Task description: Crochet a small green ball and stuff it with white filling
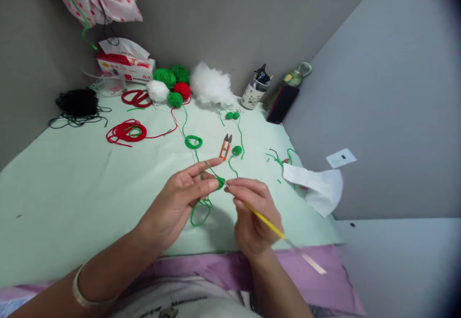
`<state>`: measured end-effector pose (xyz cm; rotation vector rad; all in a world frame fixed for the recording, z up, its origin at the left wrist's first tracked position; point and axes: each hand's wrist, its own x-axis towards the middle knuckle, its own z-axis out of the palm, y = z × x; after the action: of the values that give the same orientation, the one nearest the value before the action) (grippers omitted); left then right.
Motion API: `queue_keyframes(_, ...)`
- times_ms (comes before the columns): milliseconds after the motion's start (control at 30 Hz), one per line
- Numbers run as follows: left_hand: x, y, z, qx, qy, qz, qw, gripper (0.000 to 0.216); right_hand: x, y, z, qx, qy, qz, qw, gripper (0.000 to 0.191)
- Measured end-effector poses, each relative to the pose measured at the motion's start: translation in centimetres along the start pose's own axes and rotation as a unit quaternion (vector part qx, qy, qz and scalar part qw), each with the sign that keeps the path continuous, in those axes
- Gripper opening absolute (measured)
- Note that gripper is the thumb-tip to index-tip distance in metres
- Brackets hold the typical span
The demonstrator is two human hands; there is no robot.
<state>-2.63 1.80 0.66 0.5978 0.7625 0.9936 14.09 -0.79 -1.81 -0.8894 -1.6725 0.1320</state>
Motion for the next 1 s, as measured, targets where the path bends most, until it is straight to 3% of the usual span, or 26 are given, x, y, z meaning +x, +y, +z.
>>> queue_keyframes(167, -0.1, 0.7, -0.4, 0.048, 0.016, 0.053, 0.997, 0.035, 1.2, -0.9, -0.4, 0.201, 0.065, 0.181, 0.96, 0.02)
queue_keyframes(267, -0.3, 0.7, -0.5, 0.073, 0.0, 0.064, 0.995, 0.034, 1.6, -0.7, -0.3, 0.287, 0.065, 0.238, 0.925, 0.019)
queue_keyframes(333, -0.4, 0.6, -0.5, 0.081, -0.02, 0.062, 0.995, 0.037, 1.8, -0.6, 0.0, 0.301, 0.05, 0.233, 0.924, 0.018)
queue_keyframes(533, -0.2, -0.4, 0.0, 0.053, -0.043, 0.05, 0.996, 0.036, 1.3, -0.6, 0.9, 0.177, 0.027, 0.157, 0.971, 0.023)
queue_keyframes(667, 0.0, -0.6, 0.5, -0.003, -0.02, 0.025, 0.999, 0.043, 0.5, -0.6, 0.7, -0.002, 0.002, 0.035, 0.999, 0.035)
queue_keyframes(733, 0.1, -0.4, 0.4, -0.035, -0.03, -0.018, 0.999, 0.044, 0.5, -0.4, 0.5, -0.024, 0.005, 0.005, 1.0, 0.036)
queue_keyframes(800, 0.3, -0.1, 0.2, -0.05, -0.035, -0.038, 0.997, 0.038, 0.9, -0.1, 0.2, 0.04, 0.034, 0.064, 0.997, 0.029)
queue_keyframes(900, 0.3, 0.3, -0.2, -0.03, -0.028, -0.02, 0.999, 0.034, 1.6, 0.1, 0.0, 0.194, 0.071, 0.189, 0.96, 0.019)
queue_keyframes(1000, 0.1, 0.3, -0.1, 0.011, -0.031, 0.01, 0.999, 0.04, 1.9, 0.1, 0.3, 0.272, 0.039, 0.231, 0.933, 0.014)
